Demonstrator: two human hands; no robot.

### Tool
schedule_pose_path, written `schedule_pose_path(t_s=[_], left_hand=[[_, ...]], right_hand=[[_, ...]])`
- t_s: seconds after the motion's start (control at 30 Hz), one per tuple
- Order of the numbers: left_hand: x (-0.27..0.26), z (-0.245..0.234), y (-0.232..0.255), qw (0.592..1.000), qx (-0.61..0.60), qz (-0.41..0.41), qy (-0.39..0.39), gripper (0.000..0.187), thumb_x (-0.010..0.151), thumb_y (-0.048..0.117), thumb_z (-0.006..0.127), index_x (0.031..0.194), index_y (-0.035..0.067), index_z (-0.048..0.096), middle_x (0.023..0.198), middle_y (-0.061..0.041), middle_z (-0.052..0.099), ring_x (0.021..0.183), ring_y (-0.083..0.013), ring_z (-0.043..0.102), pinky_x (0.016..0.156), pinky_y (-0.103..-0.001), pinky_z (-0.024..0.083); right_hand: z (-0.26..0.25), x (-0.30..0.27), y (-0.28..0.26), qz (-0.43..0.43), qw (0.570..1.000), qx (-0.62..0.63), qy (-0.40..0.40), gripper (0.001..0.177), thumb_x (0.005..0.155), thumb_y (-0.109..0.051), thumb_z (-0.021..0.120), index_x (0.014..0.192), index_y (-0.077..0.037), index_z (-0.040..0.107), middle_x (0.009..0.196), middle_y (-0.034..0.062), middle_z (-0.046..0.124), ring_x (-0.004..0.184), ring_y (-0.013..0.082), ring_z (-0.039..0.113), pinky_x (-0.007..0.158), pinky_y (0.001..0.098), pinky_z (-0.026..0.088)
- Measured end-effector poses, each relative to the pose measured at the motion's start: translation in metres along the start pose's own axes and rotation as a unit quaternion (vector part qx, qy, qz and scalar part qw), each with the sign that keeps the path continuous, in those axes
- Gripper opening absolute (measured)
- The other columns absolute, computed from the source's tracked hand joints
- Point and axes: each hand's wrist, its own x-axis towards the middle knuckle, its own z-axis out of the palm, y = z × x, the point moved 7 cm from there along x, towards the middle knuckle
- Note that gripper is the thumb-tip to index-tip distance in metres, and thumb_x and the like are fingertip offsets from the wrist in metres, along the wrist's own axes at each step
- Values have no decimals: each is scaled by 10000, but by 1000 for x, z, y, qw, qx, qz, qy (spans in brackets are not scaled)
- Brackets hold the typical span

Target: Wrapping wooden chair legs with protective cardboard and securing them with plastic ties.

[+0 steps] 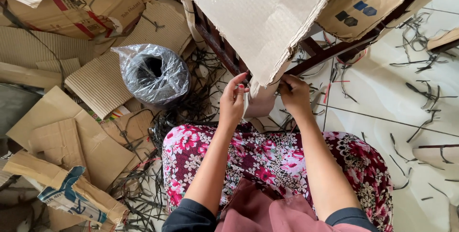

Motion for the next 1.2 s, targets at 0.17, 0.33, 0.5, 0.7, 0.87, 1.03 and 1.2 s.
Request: schedule_pose_path(t_s=[0.17,0.33,0.5,0.7,0.87,1.03,1.2], left_hand=[[-9,4,25,998,48,35,-31,313,1062,185,556,1355,163,665,1274,-106,689,1171,-268,680,969,-409,556],[-41,18,44,997,31,59,-40,484,1009,255,646,1456,93,559,1382,-200,625,1306,-373,572,1104,-535,445],[-52,23,31,993,51,104,17,490,1010,214,644,1484,126,556,1376,-192,649,1291,-381,586,1074,-503,485],[-55,29,31,993,32,106,42,502,987,145,671,1478,122,565,1366,-211,651,1287,-398,578,1069,-518,483],[-55,34,14,992,2,105,69,521,964,93,696,1468,85,564,1381,-242,627,1291,-410,557,1056,-497,490],[-55,35,10,993,-9,98,71,523,964,55,685,1471,72,557,1386,-244,620,1293,-405,545,1055,-491,493],[-53,28,22,993,-14,95,74,480,980,55,661,1453,75,579,1394,-213,629,1304,-373,549,1063,-474,490]], right_hand=[[-38,0,-24,-79,984,-123,106,183,984,-43,689,1056,-127,834,904,178,758,827,374,732,678,413,570],[-79,-6,-42,-105,975,-86,176,165,1011,41,675,1083,-16,812,887,209,732,766,266,697,681,347,559],[-97,-4,-51,-121,961,-57,241,159,980,76,696,1086,24,803,854,212,717,790,230,705,655,335,559],[-98,6,-57,-143,950,-35,277,188,987,101,664,1098,41,803,823,196,686,771,164,651,631,312,529],[-85,9,-66,-68,952,31,298,169,982,49,677,1061,-8,815,723,159,697,710,75,547,592,294,472],[-63,7,-58,33,955,110,275,129,973,-19,691,1030,-35,806,563,92,604,528,57,490,492,238,407],[-41,4,-34,123,945,195,231,113,946,-67,691,980,-42,796,455,37,482,374,53,424,403,240,345]])
